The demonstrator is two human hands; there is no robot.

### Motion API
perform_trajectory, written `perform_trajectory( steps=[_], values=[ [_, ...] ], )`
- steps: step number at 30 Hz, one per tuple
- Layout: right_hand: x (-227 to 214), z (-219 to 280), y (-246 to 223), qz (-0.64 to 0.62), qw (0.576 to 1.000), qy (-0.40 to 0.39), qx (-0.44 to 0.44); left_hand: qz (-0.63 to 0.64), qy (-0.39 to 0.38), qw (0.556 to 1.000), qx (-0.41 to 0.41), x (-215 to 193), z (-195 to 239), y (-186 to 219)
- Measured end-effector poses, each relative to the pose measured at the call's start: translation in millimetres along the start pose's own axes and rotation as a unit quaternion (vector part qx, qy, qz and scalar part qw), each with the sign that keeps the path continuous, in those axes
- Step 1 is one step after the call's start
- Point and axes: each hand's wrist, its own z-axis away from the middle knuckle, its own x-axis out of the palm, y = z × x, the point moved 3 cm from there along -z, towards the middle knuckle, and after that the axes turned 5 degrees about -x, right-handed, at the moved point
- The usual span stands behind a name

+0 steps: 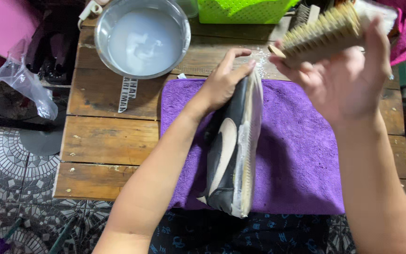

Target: The person scrubs the sole and sides of a black sneaker with a wooden brush, repeatedly dipping the brush into a metal bowl of soapy water. After scrubbing, they wipe the shoe with a pink cloth.

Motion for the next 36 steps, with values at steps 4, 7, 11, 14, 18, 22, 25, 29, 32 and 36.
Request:
perform_trajectory(
  steps=[4,7,11,14,18,22,25,29,32,36],
  values=[
    [-99.4,42.9,30.7,0.044,0.990,-0.044,-0.127,0.052,-0.023,0.997,-0.045,-2.2,-1.3,-6.8],
    [-123.1,80.1,47.1,0.303,0.918,-0.073,-0.247,0.071,-0.017,0.995,-0.068,-5.5,3.4,-3.0],
    [-135.1,101.9,59.3,0.663,0.658,-0.137,-0.330,0.069,0.002,0.991,-0.117,-5.5,19.1,21.4],
    [-132.3,112.3,57.9,0.625,0.702,-0.113,-0.322,0.103,0.019,0.993,-0.058,-0.6,14.1,7.3],
    [-140.5,115.8,56.9,0.606,0.729,-0.118,-0.296,0.123,-0.013,0.991,-0.050,-10.3,23.2,28.1],
    [-146.5,112.1,56.3,0.615,0.723,-0.116,-0.293,0.297,-0.041,0.954,-0.023,-21.0,28.0,38.7],
    [-136.8,102.2,52.4,0.531,0.781,-0.101,-0.314,0.334,-0.047,0.941,-0.034,-20.4,16.4,18.3],
    [-103.7,74.7,40.7,0.394,0.844,-0.155,-0.330,0.330,-0.058,0.941,-0.042,-13.4,4.0,-1.7],
    [-59.3,48.8,32.2,0.423,0.776,-0.225,-0.409,0.335,-0.050,0.940,-0.050,-12.2,6.7,-1.4],
    [-24.6,31.4,32.3,0.486,0.697,-0.226,-0.476,0.327,-0.084,0.940,-0.052,-14.8,-0.1,-2.9]
  ],
)
